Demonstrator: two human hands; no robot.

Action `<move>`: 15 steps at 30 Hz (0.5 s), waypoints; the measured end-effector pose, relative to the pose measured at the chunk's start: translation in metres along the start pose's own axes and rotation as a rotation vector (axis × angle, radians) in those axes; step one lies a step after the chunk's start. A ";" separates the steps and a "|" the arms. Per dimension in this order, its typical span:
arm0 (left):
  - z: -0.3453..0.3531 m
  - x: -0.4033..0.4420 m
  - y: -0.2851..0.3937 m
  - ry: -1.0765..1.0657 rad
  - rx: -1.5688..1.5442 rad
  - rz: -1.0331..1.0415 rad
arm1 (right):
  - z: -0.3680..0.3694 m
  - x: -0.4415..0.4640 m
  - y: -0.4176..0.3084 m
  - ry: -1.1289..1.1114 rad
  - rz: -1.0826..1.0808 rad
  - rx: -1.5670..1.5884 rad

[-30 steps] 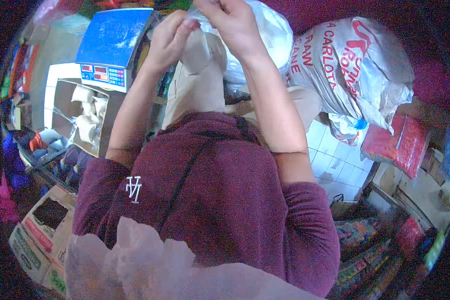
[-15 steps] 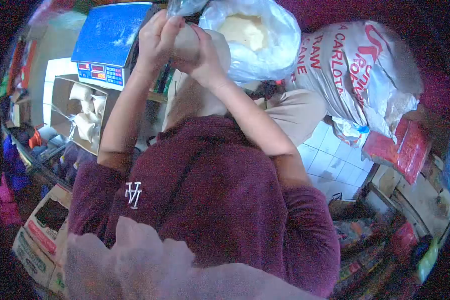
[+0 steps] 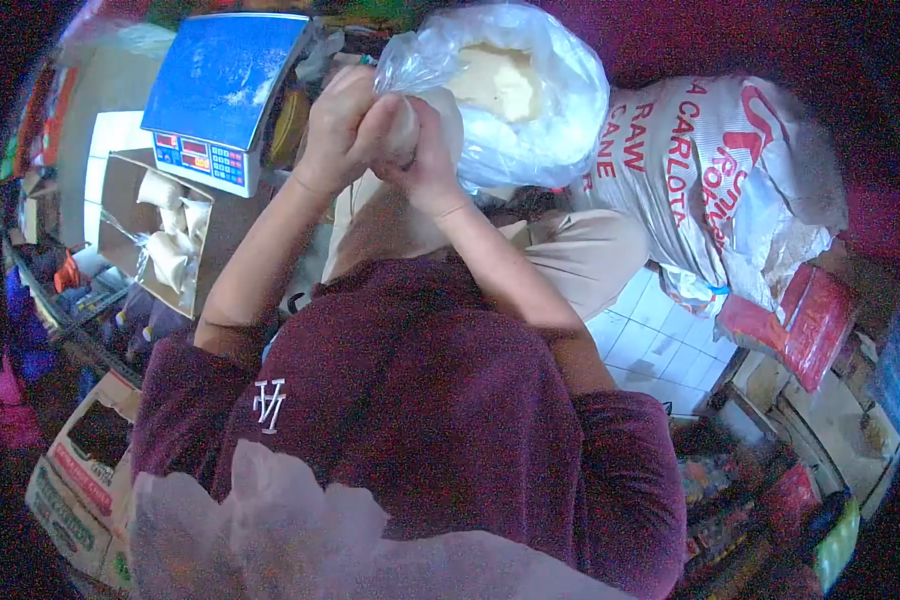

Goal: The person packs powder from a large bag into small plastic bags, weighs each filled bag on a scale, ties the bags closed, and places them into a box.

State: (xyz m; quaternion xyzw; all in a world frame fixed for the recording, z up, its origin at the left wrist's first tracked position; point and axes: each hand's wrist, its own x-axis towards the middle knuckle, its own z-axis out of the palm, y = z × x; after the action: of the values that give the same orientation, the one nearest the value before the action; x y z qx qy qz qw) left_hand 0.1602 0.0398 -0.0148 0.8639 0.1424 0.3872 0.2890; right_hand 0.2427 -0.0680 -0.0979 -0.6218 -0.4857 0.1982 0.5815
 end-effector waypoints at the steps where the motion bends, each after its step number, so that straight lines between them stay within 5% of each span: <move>1: 0.004 0.000 -0.001 0.006 0.003 0.004 | 0.000 0.001 0.007 -0.002 -0.007 -0.001; 8: 0.022 0.005 -0.007 0.107 0.231 0.175 | -0.014 0.003 0.023 -0.096 0.028 -0.001; 10: 0.008 0.008 -0.007 0.009 -0.071 -0.054 | -0.032 0.019 0.004 -0.166 0.079 0.054; 12: 0.003 0.007 -0.016 -0.067 -0.043 -0.027 | -0.053 0.038 -0.016 -0.103 0.186 0.632; 15: -0.002 0.006 -0.046 -0.337 -0.032 0.133 | -0.070 0.065 -0.058 -0.162 0.290 0.313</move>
State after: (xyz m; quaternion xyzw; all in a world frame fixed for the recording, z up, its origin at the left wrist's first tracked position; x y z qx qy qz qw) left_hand 0.1611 0.0800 -0.0383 0.9193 0.0281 0.2573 0.2964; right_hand 0.3069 -0.0590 -0.0066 -0.5695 -0.3996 0.4019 0.5954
